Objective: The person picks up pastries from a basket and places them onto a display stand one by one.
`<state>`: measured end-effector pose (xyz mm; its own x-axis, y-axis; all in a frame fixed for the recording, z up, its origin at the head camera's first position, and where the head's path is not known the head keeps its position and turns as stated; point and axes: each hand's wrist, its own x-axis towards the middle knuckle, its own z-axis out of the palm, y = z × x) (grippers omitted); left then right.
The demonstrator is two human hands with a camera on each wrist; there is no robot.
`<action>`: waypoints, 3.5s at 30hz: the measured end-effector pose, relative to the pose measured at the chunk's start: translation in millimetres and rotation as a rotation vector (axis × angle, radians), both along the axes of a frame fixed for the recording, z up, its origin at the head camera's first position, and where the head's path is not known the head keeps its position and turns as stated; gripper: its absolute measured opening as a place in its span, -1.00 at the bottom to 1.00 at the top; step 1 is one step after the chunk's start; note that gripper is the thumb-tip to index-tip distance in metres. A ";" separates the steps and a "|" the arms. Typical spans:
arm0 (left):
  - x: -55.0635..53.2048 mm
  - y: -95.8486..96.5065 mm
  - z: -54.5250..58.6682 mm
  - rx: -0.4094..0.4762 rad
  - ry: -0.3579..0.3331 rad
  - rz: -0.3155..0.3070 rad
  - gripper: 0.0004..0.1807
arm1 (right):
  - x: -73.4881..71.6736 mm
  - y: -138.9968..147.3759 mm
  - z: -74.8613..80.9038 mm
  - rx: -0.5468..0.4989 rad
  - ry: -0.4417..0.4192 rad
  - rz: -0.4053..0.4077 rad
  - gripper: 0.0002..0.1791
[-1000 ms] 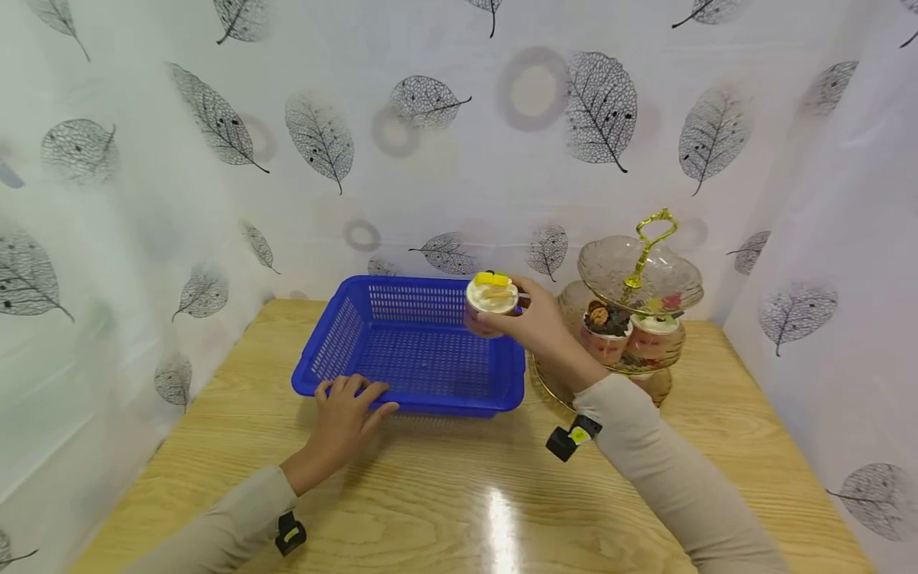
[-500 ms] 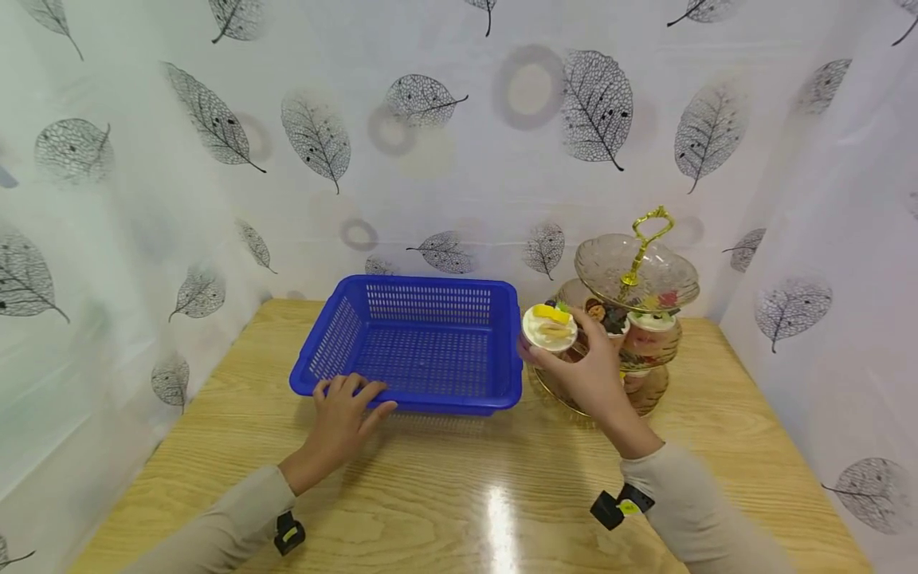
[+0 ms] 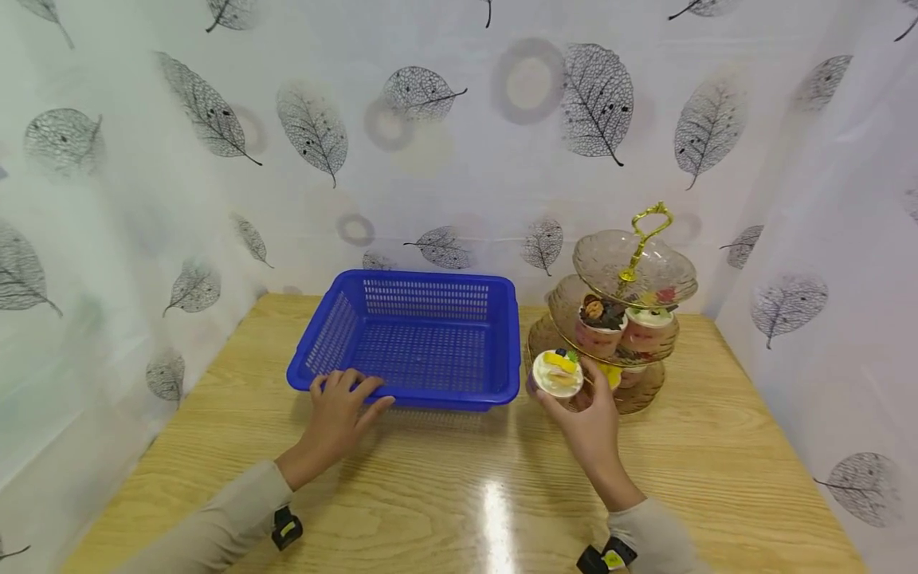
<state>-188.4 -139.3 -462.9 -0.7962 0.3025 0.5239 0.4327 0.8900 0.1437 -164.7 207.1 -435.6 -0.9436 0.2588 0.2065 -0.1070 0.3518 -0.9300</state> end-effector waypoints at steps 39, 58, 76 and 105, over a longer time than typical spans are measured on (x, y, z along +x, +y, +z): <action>0.7 0.7 0.6 0.030 -0.001 -0.013 -0.63 | -44.9 -15.9 -39.4 0.230 0.070 -0.414 -0.27; 1.0 1.6 0.4 0.034 0.014 -0.027 -0.63 | -45.9 -15.2 -37.2 0.284 0.028 -0.499 -0.28; 0.2 0.3 -1.5 0.028 0.031 -0.021 -0.61 | -54.7 -2.1 -15.6 0.458 -0.107 -0.441 -0.32; 1.0 -0.1 -1.9 0.021 0.020 -0.009 -0.60 | -52.8 -13.6 -46.6 0.358 0.033 -0.614 -0.37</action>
<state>-187.3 -139.3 -464.7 -0.7832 0.2981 0.5456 0.4432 0.8832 0.1536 -217.6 193.5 -482.3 -0.6405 0.6528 0.4044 0.1827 0.6410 -0.7455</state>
